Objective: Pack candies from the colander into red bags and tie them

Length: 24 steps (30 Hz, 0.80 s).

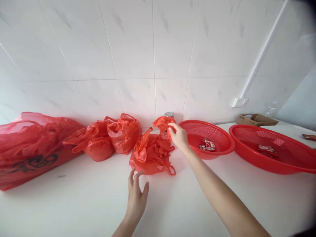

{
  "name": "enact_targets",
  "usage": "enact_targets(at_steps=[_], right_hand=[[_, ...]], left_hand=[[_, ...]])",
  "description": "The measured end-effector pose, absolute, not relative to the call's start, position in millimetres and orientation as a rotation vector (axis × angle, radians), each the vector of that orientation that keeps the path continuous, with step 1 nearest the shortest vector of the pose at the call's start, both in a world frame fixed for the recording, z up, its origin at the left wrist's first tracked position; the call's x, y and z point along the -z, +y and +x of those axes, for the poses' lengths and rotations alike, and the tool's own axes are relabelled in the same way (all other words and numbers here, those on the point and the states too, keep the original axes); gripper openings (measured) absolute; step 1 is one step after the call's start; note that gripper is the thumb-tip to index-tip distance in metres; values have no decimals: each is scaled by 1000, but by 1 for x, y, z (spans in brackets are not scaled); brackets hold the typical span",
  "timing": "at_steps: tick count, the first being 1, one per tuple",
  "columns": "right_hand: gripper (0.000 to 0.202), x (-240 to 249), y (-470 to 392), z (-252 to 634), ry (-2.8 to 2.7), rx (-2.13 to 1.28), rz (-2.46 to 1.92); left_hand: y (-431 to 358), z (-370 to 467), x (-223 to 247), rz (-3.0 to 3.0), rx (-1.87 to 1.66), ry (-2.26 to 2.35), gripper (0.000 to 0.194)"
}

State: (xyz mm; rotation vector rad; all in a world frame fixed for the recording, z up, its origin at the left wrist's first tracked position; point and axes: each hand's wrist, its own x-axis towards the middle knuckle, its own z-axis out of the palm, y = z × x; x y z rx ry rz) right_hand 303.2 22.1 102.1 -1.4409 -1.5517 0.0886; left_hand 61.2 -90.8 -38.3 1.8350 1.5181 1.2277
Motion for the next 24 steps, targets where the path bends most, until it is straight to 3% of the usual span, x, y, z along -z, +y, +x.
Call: enact_targets(at_steps=[4, 8, 14, 17, 21, 24], right_hand=[[36, -121, 0, 319, -1246, -124, -1112], [39, -117, -28, 316, -1168, -419, -1028], [38, -91, -72, 307, -1161, -749, -1083], [36, -77, -91, 302, -1112, -917, -1057], [35, -55, -113, 276, -1002, -1289, -898], [37, -40, -125, 265, -928, -1460, -881]], left_hand=[[-93, 77, 40, 2163, -946, 1517, 44], [-58, 92, 42, 2246, -571, 1545, 55], [-18, 86, 4, 2134, -749, 1572, 27], [-45, 77, -16, 2015, -907, 1486, 34], [-92, 81, -29, 1533, -1075, 1033, 53], [-101, 74, -30, 1131, -1125, 921, 40]])
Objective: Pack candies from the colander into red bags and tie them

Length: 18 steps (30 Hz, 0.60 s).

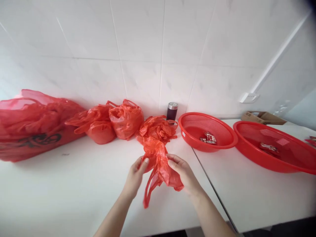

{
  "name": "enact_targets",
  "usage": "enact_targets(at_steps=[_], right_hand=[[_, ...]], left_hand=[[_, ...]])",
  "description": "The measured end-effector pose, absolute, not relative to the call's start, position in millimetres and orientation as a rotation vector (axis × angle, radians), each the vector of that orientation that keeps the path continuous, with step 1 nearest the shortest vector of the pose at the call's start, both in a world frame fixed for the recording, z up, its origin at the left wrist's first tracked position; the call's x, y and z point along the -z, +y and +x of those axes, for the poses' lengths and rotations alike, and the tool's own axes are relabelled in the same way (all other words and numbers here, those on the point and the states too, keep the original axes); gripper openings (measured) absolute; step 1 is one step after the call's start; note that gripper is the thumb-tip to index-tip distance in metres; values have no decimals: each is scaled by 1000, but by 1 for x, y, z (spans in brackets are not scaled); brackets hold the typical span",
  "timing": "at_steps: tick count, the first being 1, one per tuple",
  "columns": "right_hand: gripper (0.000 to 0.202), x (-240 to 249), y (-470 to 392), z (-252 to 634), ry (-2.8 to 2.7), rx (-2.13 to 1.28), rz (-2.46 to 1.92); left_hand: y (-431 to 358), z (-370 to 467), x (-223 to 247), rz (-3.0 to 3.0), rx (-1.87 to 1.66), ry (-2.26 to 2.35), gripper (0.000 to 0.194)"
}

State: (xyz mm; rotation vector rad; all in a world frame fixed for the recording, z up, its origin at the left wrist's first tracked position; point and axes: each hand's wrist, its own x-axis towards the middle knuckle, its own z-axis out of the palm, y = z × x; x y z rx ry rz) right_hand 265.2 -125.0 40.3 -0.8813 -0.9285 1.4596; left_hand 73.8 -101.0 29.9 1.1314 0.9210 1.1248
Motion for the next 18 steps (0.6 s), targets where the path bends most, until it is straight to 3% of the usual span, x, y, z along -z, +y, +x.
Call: enact_targets(at_steps=[4, 8, 12, 17, 18], right_hand=[[37, -30, -131, 291, -643, -1321, -1006], [37, -27, -137, 320, -483, -1151, -1067], [33, -32, -146, 301, -484, -1139, -1019], [29, -49, -155, 255, -612, -1316, -910], [30, -53, -157, 251, -652, -1327, -888]], left_hand=[[-89, 22, -19, 708, -1210, 1034, 32], [-87, -23, -12, 676, -1336, 1208, 27], [-123, 13, -15, 1201, -1537, 1472, 26], [-162, 93, -16, 1935, -1320, 1223, 50], [-162, 100, -18, 1966, -1251, 1198, 48]])
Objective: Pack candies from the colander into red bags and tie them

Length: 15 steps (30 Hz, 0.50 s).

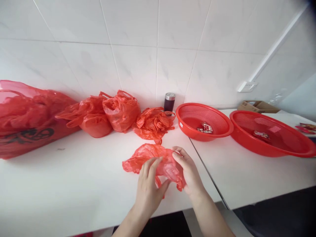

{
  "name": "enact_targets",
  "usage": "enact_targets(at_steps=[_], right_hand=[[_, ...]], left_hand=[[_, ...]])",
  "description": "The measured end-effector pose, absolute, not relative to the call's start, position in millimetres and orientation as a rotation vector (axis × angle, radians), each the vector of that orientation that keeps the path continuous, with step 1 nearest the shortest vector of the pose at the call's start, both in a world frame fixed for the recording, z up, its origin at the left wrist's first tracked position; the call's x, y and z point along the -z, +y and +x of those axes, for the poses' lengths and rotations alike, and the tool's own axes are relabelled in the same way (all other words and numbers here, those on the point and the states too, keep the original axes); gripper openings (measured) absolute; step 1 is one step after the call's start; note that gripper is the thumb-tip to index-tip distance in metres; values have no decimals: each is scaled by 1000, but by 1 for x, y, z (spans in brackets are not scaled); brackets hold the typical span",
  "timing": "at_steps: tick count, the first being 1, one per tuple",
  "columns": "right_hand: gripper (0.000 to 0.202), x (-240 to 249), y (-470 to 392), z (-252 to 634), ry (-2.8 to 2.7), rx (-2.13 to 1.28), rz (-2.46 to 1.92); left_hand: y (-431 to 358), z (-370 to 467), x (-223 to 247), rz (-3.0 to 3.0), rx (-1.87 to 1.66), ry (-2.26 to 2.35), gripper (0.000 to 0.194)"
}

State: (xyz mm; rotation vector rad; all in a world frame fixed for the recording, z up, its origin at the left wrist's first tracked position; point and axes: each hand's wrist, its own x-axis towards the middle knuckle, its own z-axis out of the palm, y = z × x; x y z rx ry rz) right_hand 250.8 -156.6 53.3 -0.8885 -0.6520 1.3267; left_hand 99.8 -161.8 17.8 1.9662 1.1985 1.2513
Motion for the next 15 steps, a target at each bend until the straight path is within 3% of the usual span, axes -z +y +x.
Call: enact_targets(at_steps=[3, 6, 10, 15], right_hand=[[39, -64, -161, 246, -725, -1285, -825], [36, -66, -170, 238, -842, -1152, -850], [22, -51, -184, 218, -1301, -680, -1049], [41, -25, -184, 235, -2014, -484, -1431]], left_hand=[[-152, 102, -28, 1672, -1089, 1169, 15], [-145, 99, -40, 1121, -1053, 987, 29], [-149, 97, -54, 485, -1166, 823, 19], [-146, 53, -61, 321, -1172, 946, 15]])
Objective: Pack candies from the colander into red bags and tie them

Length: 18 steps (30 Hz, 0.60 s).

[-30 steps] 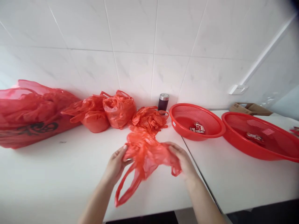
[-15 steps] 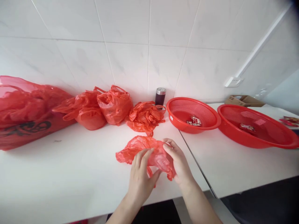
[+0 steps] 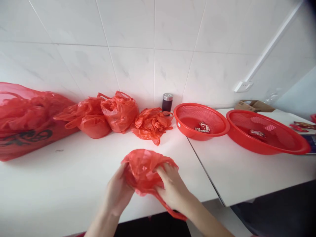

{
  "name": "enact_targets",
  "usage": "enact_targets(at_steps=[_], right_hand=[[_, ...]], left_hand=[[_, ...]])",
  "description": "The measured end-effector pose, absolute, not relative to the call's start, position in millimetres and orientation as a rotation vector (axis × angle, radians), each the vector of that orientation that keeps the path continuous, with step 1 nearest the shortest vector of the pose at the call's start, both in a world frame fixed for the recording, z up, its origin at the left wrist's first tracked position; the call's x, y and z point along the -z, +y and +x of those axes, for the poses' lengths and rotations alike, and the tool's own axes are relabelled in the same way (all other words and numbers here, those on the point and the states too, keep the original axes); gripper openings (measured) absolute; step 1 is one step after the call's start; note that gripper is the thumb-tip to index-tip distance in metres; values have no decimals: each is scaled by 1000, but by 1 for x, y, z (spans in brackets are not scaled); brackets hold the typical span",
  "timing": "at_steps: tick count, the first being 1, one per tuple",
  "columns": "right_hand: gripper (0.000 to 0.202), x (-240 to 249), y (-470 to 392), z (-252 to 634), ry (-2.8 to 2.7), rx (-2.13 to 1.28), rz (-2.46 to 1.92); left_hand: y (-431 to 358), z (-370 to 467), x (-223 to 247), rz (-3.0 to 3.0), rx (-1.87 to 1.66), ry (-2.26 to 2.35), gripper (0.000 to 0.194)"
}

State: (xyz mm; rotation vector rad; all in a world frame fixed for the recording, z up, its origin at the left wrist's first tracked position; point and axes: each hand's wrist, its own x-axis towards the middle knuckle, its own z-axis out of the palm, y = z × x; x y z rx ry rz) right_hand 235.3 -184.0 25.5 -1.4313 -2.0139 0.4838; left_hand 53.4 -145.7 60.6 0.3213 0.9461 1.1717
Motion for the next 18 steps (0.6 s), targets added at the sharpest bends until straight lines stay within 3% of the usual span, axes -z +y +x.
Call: enact_targets(at_steps=[4, 6, 9, 11, 15, 18], right_hand=[[21, -31, -176, 274, -2414, -539, -1672], [12, -43, -173, 284, -2501, -519, -1667], [18, -57, -170, 285, -2598, -440, -1587], [30, -58, -168, 280, -2638, -396, -1498], [41, -47, -168, 267, -2666, -325, -1309], [36, -39, -174, 266, -2681, -330, -1219]], left_hand=[[-139, -2, -42, 414, -1271, 1160, 13], [-145, -16, -31, 589, -1282, 1274, 26], [-166, -10, -28, 1155, -1445, 1562, 43], [-182, 7, -34, 1703, -1526, 1660, 36], [-181, 38, -35, 2511, -1111, 1550, 17], [-151, 33, -16, 2594, -557, 1605, 31]])
